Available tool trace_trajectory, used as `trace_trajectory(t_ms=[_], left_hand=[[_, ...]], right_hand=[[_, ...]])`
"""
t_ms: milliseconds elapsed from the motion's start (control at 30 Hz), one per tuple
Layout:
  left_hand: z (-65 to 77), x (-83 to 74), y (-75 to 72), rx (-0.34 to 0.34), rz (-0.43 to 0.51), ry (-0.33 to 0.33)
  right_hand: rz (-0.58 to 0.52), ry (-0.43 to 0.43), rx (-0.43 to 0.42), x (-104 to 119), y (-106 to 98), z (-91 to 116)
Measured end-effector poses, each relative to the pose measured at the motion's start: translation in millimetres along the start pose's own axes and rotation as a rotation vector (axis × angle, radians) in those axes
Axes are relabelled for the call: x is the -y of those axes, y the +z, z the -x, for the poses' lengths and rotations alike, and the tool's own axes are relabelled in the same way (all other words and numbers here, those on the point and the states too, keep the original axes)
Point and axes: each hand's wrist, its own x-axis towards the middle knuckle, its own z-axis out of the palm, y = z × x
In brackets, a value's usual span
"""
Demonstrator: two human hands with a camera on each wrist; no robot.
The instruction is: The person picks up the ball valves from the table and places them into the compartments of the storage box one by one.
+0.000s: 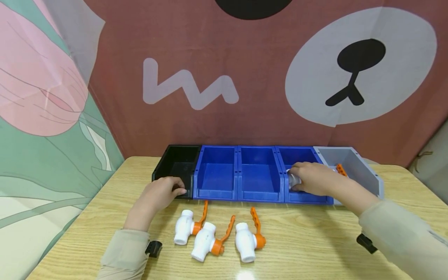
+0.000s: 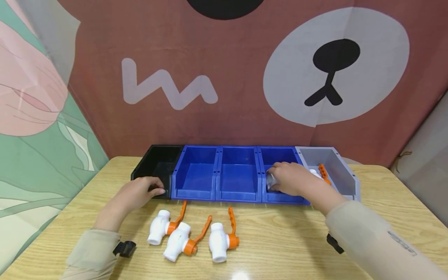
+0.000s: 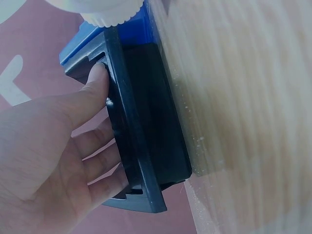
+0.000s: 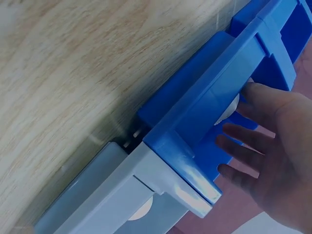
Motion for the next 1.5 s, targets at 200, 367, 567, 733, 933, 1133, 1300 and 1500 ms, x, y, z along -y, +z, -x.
trace_trajectory(t_ms=[200,367,567,733,933,1133,1300,1500], left_hand=[[-0.4,-0.1,-0.4,-0.007,-0.001,0.005],[-0.9,-0.5,-1.3,-0.007,-0.007,0.006],[-1.0,-0.8,-1.6,-0.008,-0.014,0.007],[-1.7,-0.1,-1.3,-0.01,-0.019,0.008],[-1.1,0.2,-1.5,-0.01,-0.02,0.013],[-1.0,-0.1,-1.9,-0.007,-0.018,0.011],[-1.3,0.5,-1.1,0.003,-0.018,0.007],[-1.1,1.2,0.4,0.005,-0.014,0.005]], right_hand=[[0.097,-0.004,-0.123,3.4,-2.5,11.8],[0.133,0.012,-0.164,7.6,-5.9,18.2],[0.132,0.008,-0.21,12.6,-6.7,23.7],[0.154,-0.018,-0.296,18.7,-8.6,27.2],[0.175,-0.038,-0.389,27.7,-13.5,30.5],[0.172,-0.031,-0.443,39.5,-16.5,35.8],[0.155,-0.045,-0.463,49.6,-15.5,40.9],[0.166,-0.093,-0.473,61.2,-14.3,44.8]])
